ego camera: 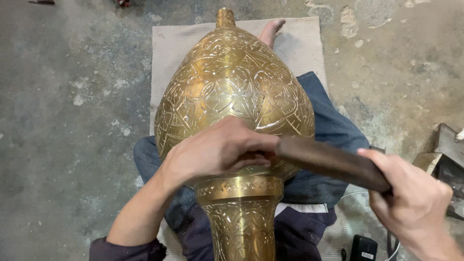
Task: The person sits on the floor with a large engraved brass vessel on their lap and hammers a small punch against its surface using a wooden mallet, working the patterned areas of the vessel body by hand.
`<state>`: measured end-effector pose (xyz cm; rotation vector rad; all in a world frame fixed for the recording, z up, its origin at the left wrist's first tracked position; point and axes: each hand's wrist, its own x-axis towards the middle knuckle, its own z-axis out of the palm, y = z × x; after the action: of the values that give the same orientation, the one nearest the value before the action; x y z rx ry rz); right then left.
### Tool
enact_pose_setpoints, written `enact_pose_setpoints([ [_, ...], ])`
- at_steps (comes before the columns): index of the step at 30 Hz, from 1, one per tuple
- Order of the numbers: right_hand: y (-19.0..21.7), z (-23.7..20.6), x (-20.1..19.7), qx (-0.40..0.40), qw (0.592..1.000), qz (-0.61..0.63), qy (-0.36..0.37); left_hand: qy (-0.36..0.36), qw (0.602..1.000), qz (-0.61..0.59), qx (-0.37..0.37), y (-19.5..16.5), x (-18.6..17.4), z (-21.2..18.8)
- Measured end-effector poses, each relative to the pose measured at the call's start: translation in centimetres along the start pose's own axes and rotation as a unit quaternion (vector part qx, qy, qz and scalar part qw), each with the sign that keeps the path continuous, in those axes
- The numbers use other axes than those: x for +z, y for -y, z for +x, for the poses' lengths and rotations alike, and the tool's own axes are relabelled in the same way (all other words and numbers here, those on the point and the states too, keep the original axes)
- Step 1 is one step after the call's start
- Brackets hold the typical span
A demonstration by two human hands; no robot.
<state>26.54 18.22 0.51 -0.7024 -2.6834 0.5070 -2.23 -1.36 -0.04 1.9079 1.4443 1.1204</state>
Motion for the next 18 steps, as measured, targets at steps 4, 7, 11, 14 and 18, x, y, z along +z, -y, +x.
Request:
enact_pose_setpoints([
  [4, -1.6, -2.1, 2.3, -0.029, 0.998, -0.045, -0.011, 0.088, 0.993, 0.041, -0.069, -0.3, 0.2, 0.7],
  [7, -0.9, -1.6, 1.7, -0.034, 0.998, -0.001, -0.045, -0.038, 0.998, 0.031, -0.032, -0.4, 0.7, -0.8],
  [11, 1.5, 1.5, -1.5, -0.086, 0.980, -0.173, 0.053, -0.157, 0.980, 0.075, -0.097, -0.2, 3.0, -3.5],
  [14, 3.1, 4.2, -3.3, -0.059, 0.994, -0.069, 0.063, -0.274, 0.960, 0.025, -0.058, 0.8, 5.3, -4.7],
  [18, 5.0, 6.8, -6.2, -0.194, 0.946, -0.231, 0.118, -0.424, 0.894, 0.123, -0.078, 0.8, 8.7, -5.6],
])
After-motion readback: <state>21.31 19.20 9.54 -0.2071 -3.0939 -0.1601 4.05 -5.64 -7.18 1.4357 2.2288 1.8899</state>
